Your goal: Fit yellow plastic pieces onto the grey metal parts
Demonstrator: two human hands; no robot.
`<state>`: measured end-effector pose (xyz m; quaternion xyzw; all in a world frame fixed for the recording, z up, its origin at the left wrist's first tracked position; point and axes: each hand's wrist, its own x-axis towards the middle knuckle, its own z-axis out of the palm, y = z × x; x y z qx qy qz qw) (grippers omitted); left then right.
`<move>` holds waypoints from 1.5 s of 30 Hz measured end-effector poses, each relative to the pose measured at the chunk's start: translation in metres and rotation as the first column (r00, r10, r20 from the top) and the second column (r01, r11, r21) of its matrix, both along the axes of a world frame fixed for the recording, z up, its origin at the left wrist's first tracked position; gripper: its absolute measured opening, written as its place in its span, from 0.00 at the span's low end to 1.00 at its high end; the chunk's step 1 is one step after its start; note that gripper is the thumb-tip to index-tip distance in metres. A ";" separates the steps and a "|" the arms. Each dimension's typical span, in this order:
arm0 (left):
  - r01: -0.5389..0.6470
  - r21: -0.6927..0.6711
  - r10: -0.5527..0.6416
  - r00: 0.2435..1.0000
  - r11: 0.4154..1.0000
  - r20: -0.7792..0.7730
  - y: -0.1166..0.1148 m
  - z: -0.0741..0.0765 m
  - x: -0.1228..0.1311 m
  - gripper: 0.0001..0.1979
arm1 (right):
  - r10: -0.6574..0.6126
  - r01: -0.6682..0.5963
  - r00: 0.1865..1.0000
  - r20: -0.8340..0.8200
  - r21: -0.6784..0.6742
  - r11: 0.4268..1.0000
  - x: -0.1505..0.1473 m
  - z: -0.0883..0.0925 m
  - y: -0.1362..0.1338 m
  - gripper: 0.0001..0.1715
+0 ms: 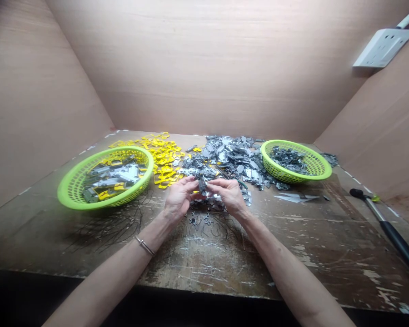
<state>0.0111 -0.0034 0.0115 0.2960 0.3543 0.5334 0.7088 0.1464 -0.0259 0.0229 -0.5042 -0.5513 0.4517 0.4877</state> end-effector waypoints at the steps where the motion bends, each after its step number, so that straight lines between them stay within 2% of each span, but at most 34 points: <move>1: 0.001 -0.003 -0.001 1.000 1.000 -0.007 0.000 0.000 0.000 0.11 | -0.008 0.007 1.000 -0.029 -0.015 1.000 0.000 0.000 0.000 0.15; 9: 0.008 -0.008 -0.007 1.000 1.000 0.021 -0.001 -0.004 0.002 0.11 | -0.036 0.036 0.998 -0.058 0.004 0.999 -0.002 -0.009 0.002 0.14; 16: -0.013 -0.030 0.013 1.000 0.999 0.014 -0.001 -0.003 0.001 0.12 | -0.033 0.002 0.987 0.156 0.197 0.980 -0.004 -0.010 0.000 0.10; 20: -0.007 -0.013 0.007 1.000 1.000 0.020 -0.002 -0.002 0.001 0.11 | -0.128 0.000 0.936 0.328 0.365 0.931 -0.005 -0.012 -0.002 0.08; 23: -0.008 -0.004 0.008 1.000 1.000 0.016 -0.003 -0.002 0.001 0.11 | -0.194 -0.007 0.890 0.413 0.437 0.899 -0.005 -0.013 -0.003 0.08; 32: -0.029 0.002 0.029 0.999 1.000 0.014 -0.004 0.000 0.001 0.12 | -0.376 -0.023 0.765 0.523 0.605 0.796 -0.006 -0.017 -0.005 0.09; 37: -0.034 0.002 0.034 0.999 0.999 0.024 -0.004 0.000 0.002 0.13 | -0.446 -0.074 0.680 0.582 0.659 0.748 -0.005 -0.021 -0.006 0.10; 40: -0.039 -0.008 0.040 0.999 0.999 0.029 -0.005 0.000 0.003 0.13 | -0.453 -0.091 0.658 0.601 0.661 0.745 -0.006 -0.023 -0.006 0.10; 45: -0.034 -0.011 0.034 0.999 0.999 0.020 -0.006 0.000 0.004 0.13 | -0.420 -0.101 0.675 0.606 0.640 0.762 -0.009 -0.025 -0.007 0.11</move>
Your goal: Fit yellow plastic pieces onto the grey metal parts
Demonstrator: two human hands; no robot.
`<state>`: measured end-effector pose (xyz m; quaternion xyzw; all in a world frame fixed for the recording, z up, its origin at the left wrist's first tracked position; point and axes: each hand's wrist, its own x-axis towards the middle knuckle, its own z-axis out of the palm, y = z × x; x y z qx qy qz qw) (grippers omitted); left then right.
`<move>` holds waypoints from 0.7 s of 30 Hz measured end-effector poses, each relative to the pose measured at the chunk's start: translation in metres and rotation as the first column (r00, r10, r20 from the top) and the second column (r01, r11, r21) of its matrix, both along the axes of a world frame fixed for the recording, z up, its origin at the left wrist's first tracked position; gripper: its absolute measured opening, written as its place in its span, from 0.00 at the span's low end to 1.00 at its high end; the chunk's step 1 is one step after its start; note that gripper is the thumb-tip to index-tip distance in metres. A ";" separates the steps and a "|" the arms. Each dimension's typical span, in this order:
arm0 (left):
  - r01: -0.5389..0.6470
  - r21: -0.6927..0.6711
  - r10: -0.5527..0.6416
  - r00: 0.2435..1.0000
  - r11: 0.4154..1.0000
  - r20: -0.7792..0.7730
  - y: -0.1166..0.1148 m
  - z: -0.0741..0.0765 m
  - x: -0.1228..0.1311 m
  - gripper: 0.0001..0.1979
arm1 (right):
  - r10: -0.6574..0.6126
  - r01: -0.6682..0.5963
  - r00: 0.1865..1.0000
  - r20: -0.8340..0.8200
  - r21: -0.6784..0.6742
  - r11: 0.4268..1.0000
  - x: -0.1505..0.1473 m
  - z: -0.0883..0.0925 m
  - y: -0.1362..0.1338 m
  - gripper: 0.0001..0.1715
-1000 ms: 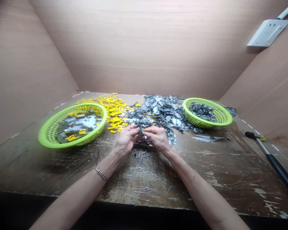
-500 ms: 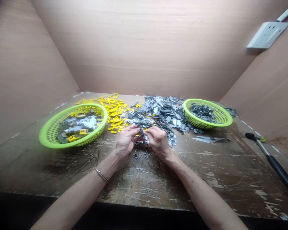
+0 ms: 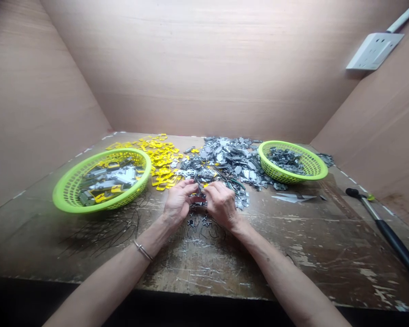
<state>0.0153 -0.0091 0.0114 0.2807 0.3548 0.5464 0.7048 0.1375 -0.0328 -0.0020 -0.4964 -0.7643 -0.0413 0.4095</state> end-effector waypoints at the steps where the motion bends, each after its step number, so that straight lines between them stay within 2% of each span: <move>1: 0.002 0.006 -0.002 1.000 1.000 0.002 0.000 0.000 0.000 0.13 | 0.005 -0.005 1.000 -0.006 -0.006 1.000 0.000 0.000 0.000 0.11; 8: 0.052 0.052 -0.054 0.998 0.997 0.044 0.001 -0.004 -0.002 0.14 | 0.039 -0.047 0.991 -0.130 -0.059 0.997 -0.003 0.007 -0.002 0.09; 18: 0.070 0.046 -0.072 0.997 0.996 0.036 0.004 -0.005 -0.003 0.14 | 0.157 -0.235 0.914 -0.373 -0.174 0.956 0.001 0.011 0.003 0.07; 21: 0.104 0.060 -0.106 0.994 0.993 0.025 0.004 -0.005 -0.003 0.13 | 0.137 -0.240 0.908 -0.396 -0.224 0.945 0.006 0.010 0.007 0.14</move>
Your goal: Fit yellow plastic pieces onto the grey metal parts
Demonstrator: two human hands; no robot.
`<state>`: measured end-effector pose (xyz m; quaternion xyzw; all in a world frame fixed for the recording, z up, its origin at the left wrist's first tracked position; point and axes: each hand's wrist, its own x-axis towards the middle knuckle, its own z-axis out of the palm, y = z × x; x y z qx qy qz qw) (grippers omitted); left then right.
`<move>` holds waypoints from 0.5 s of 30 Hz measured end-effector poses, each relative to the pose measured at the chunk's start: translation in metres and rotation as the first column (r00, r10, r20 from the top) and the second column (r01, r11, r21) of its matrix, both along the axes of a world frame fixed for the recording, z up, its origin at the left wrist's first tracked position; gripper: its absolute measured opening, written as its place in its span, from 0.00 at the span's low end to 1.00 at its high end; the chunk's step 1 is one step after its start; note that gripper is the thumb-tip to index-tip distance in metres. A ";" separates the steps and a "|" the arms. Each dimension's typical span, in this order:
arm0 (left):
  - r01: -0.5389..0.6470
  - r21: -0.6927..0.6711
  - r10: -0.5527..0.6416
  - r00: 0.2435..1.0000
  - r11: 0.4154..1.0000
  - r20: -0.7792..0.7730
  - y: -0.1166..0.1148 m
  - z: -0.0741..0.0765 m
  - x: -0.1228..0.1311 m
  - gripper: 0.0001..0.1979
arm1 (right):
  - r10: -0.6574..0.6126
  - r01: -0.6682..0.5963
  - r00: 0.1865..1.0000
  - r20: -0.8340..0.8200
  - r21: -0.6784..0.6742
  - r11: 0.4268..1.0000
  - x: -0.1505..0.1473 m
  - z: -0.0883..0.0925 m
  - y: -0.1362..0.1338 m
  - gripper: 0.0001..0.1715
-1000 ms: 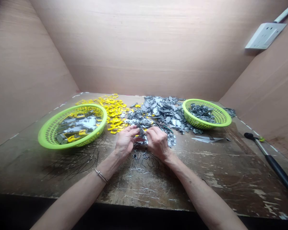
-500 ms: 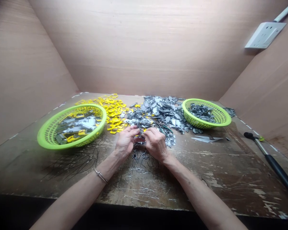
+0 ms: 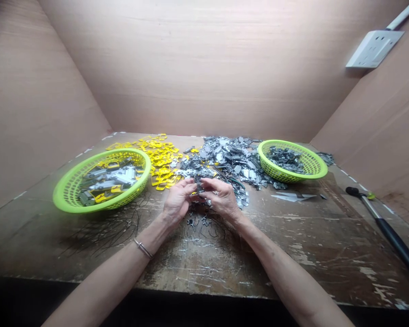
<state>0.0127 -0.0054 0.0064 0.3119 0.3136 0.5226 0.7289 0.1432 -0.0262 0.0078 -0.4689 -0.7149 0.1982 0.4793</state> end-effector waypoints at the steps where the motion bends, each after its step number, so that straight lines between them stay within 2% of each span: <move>1: 0.014 0.003 -0.014 1.000 1.000 -0.007 0.000 0.000 0.000 0.13 | 0.000 0.000 1.000 0.026 -0.003 1.000 0.001 0.000 0.001 0.17; 4: 0.034 0.006 -0.034 0.999 0.999 -0.027 -0.001 -0.001 0.002 0.11 | -0.008 -0.001 0.985 0.173 0.052 0.999 0.002 -0.002 0.003 0.16; 7: 0.031 0.012 -0.031 0.999 0.999 -0.014 -0.002 -0.002 0.005 0.09 | -0.085 0.050 0.954 0.288 0.127 0.991 0.000 -0.005 0.003 0.16; 10: 0.010 -0.003 -0.010 1.000 1.000 -0.001 -0.004 -0.002 0.007 0.07 | -0.145 0.099 0.929 0.342 0.148 0.984 -0.004 -0.009 0.001 0.16; 15: -0.098 -0.007 0.098 0.995 0.995 -0.009 -0.008 0.001 0.010 0.08 | -0.172 0.127 0.902 0.395 0.137 0.982 -0.013 -0.013 -0.001 0.15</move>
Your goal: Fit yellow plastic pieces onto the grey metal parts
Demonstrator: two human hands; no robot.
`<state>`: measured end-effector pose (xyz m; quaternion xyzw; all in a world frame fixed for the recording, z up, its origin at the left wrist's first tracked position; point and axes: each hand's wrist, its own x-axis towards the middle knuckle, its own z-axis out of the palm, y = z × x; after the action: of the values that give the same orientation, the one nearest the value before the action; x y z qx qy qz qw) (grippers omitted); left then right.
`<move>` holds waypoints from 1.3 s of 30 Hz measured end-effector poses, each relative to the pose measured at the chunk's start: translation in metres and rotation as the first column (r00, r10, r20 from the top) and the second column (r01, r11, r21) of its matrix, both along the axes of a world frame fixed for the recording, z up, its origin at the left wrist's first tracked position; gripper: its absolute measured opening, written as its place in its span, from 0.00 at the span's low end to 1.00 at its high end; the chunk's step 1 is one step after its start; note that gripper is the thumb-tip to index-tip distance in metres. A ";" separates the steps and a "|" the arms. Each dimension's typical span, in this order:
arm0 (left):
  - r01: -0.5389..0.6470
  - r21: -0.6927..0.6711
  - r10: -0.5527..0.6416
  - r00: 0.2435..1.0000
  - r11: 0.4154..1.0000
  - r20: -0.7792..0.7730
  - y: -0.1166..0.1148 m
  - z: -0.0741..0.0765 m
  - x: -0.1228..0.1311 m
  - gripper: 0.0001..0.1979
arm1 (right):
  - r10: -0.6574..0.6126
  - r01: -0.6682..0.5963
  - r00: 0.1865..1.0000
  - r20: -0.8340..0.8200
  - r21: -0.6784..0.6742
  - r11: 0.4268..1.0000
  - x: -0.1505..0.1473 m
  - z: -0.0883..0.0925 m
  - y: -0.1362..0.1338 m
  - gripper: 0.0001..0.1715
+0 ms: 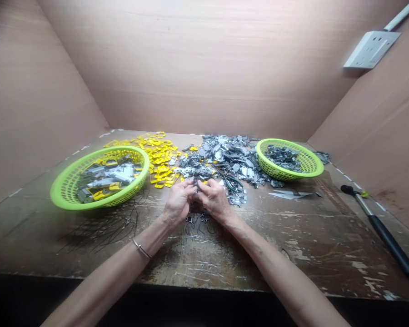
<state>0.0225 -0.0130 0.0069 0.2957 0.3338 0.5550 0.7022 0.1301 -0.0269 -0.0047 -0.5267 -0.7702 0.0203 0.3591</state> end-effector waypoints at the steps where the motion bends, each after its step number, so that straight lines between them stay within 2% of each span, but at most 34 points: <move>1: -0.010 0.005 0.010 1.000 1.000 -0.007 0.000 0.000 0.000 0.08 | -0.002 0.002 1.000 0.004 0.004 1.000 -0.002 0.000 -0.001 0.15; 5: -0.041 -0.040 0.038 0.996 0.998 -0.083 0.002 0.002 -0.001 0.07 | 0.026 -0.025 1.000 0.003 -0.041 0.999 -0.006 0.006 -0.002 0.15; 8: -0.066 -0.103 0.050 0.988 0.993 -0.149 0.008 0.006 -0.007 0.06 | 0.060 -0.075 0.992 -0.111 -0.134 0.988 0.003 0.015 0.001 0.17; 11: -0.104 -0.113 0.082 0.979 0.988 -0.184 0.017 0.012 -0.018 0.07 | -0.062 0.010 0.967 -0.248 -0.205 0.979 0.018 0.020 0.007 0.17; 13: -0.139 -0.121 0.115 0.975 0.983 -0.190 0.023 0.014 -0.025 0.08 | -0.113 0.061 0.972 -0.204 -0.247 0.967 0.027 0.019 0.011 0.13; 17: -0.165 -0.123 0.140 0.972 0.979 -0.187 0.030 0.015 -0.032 0.07 | -0.050 0.032 0.997 -0.066 -0.253 0.967 0.033 0.012 0.014 0.07; 26: -0.152 -0.104 0.128 0.969 0.983 -0.210 0.028 0.016 -0.032 0.06 | 0.038 -0.016 0.995 0.094 -0.223 0.975 0.021 0.001 0.010 0.07; 39: -0.131 -0.090 0.107 0.966 0.987 -0.235 0.028 0.013 -0.030 0.07 | 0.042 -0.014 0.990 0.134 -0.205 0.979 0.019 -0.001 0.009 0.08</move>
<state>-0.0078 0.0146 0.0200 0.3000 0.4586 0.5401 0.6387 0.1495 -0.0175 -0.0052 -0.5499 -0.7944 0.0678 0.2488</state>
